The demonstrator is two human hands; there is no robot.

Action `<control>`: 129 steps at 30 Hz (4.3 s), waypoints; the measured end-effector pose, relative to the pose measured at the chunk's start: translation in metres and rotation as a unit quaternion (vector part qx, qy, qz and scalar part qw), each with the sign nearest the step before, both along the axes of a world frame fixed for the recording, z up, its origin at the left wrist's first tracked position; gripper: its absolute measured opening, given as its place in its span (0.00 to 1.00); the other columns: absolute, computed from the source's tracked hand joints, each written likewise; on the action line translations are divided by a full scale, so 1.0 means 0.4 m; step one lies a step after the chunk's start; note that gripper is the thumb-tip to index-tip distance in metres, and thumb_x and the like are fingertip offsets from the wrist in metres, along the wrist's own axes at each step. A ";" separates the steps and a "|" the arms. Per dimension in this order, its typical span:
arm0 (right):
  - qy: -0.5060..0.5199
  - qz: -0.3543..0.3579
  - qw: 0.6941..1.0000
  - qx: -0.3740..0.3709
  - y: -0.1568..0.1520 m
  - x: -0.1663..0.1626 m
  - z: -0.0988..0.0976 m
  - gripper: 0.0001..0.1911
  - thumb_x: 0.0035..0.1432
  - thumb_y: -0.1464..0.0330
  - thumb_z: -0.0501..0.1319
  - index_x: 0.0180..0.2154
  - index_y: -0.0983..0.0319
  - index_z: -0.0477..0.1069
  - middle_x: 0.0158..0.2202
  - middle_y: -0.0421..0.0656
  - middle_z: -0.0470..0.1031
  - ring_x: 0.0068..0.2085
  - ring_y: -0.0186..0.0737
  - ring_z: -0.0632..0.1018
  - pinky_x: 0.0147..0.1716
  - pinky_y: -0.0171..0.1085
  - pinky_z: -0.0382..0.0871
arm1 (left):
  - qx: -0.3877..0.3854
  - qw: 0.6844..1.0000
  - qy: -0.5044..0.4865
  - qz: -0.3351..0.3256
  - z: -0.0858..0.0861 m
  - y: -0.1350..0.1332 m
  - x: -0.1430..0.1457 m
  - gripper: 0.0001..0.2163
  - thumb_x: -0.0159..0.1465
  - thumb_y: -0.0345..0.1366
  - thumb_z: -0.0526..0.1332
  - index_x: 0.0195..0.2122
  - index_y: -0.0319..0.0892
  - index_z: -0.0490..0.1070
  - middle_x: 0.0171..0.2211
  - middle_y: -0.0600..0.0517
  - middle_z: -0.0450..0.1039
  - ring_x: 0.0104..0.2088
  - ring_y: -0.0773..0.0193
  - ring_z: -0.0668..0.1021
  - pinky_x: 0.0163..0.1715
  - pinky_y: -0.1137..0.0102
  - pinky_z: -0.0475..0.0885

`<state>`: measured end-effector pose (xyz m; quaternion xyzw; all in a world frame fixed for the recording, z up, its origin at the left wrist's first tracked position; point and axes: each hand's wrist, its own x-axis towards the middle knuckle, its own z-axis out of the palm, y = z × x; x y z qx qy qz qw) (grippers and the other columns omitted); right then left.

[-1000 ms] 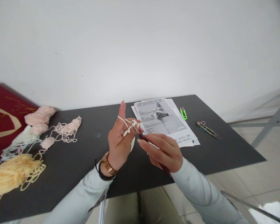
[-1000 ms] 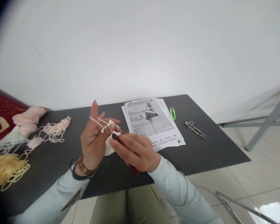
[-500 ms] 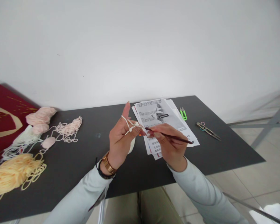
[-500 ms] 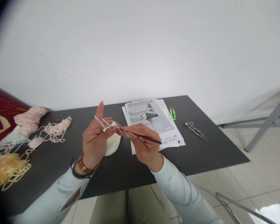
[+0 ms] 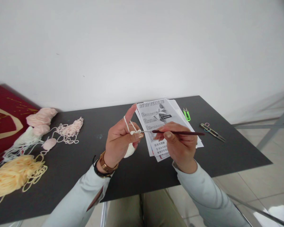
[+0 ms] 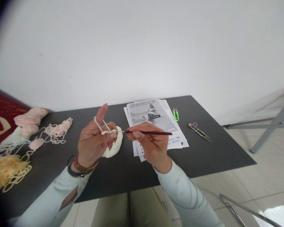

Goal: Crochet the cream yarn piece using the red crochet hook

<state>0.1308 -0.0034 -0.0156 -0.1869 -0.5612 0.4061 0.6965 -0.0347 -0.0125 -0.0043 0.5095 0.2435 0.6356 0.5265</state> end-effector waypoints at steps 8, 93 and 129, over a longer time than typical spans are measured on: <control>0.050 0.085 0.985 -0.141 0.012 0.014 0.008 0.04 0.57 0.66 0.67 0.33 0.58 0.80 0.24 0.39 0.79 0.22 0.31 0.78 0.20 0.28 0.72 | -0.041 0.993 -0.031 -0.107 0.003 0.008 -0.007 0.31 0.54 0.22 0.64 0.59 0.52 0.69 0.17 0.57 0.67 0.17 0.70 0.65 0.16 0.74 0.60; -0.290 -0.173 0.883 0.326 -0.019 -0.013 -0.036 0.22 0.60 0.77 0.59 0.55 0.59 0.71 0.42 0.48 0.81 0.38 0.39 0.79 0.32 0.38 0.74 | -0.206 0.958 -0.150 -0.130 0.037 -0.014 0.011 0.34 0.48 0.23 0.58 0.58 0.47 0.68 0.16 0.57 0.68 0.14 0.74 0.62 0.13 0.79 0.57; -0.014 0.088 0.996 -0.001 0.003 0.007 -0.017 0.05 0.60 0.68 0.64 0.36 0.56 0.80 0.31 0.42 0.75 0.23 0.31 0.70 0.18 0.33 0.61 | -0.180 0.943 -0.160 -0.231 0.033 -0.009 -0.010 0.30 0.46 0.24 0.53 0.52 0.41 0.75 0.07 0.62 0.51 0.10 0.73 0.54 0.24 0.70 0.58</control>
